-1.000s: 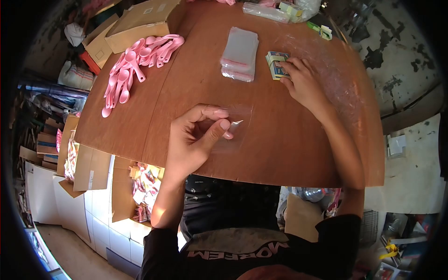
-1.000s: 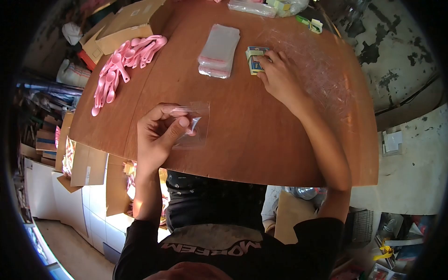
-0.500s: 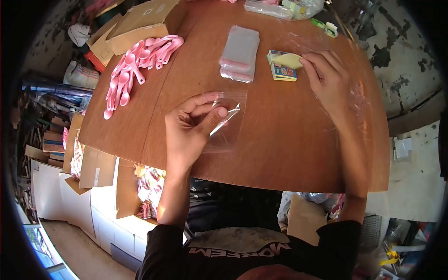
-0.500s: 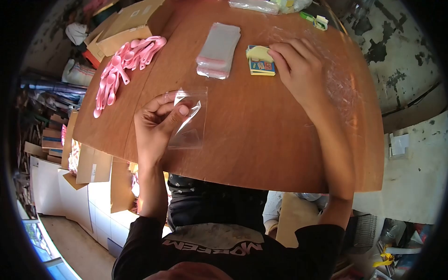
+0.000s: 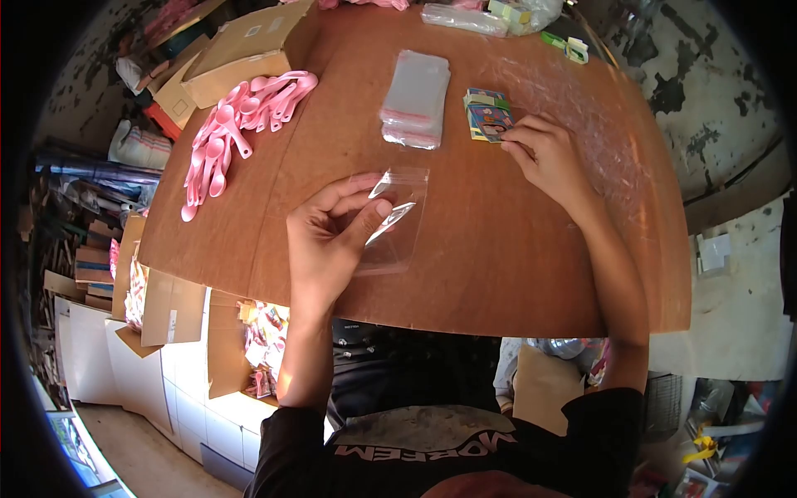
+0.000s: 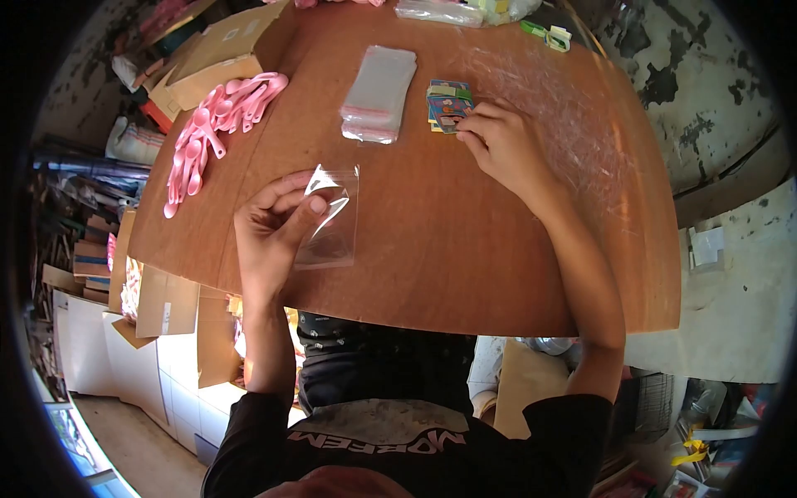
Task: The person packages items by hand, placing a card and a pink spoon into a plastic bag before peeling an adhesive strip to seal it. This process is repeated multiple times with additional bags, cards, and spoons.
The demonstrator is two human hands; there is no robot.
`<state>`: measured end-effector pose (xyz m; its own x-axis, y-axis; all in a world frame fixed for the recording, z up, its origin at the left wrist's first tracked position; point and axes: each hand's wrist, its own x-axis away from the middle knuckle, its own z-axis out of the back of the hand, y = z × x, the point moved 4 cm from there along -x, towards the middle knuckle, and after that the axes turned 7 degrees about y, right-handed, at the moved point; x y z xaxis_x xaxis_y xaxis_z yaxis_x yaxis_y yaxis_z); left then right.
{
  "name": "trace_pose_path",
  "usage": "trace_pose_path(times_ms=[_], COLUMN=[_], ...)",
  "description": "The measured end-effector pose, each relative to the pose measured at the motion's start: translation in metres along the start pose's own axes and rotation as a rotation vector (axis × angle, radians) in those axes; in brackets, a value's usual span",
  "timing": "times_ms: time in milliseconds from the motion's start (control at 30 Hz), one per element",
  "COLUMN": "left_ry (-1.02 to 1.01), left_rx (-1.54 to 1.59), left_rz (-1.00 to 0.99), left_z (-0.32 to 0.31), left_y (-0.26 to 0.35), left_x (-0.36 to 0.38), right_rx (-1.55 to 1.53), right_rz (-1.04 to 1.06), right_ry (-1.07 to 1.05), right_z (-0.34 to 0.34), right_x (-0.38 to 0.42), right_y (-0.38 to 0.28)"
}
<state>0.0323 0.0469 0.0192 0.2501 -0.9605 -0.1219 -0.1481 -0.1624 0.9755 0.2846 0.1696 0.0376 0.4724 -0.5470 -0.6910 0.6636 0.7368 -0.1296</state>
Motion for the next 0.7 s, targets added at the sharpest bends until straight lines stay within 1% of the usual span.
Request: trace_pose_path(times_ms=[167,400,467,600,700], left_ry=[0.016,0.003,0.003,0.008,0.007], left_rx=[0.015,0.003,-0.029,-0.014,-0.007], left_rz=[-0.032,-0.013,-0.040,-0.027,-0.040], left_z=[0.008,0.011,0.011,0.013,0.012], left_y=[0.002,-0.004,-0.004,-0.005,-0.006], left_x=[0.002,0.002,0.002,0.003,0.002], right_rx=[0.130,0.155,0.243,0.238,0.232], right_rz=[0.060,0.090,0.079,0.106,0.114], right_ry=[-0.003,0.019,0.028,0.000,0.063], right_z=[0.009,-0.002,-0.007,-0.012,-0.013], right_x=[-0.005,-0.002,0.000,-0.001,-0.002], right_y=[-0.020,-0.021,-0.023,-0.027,-0.022])
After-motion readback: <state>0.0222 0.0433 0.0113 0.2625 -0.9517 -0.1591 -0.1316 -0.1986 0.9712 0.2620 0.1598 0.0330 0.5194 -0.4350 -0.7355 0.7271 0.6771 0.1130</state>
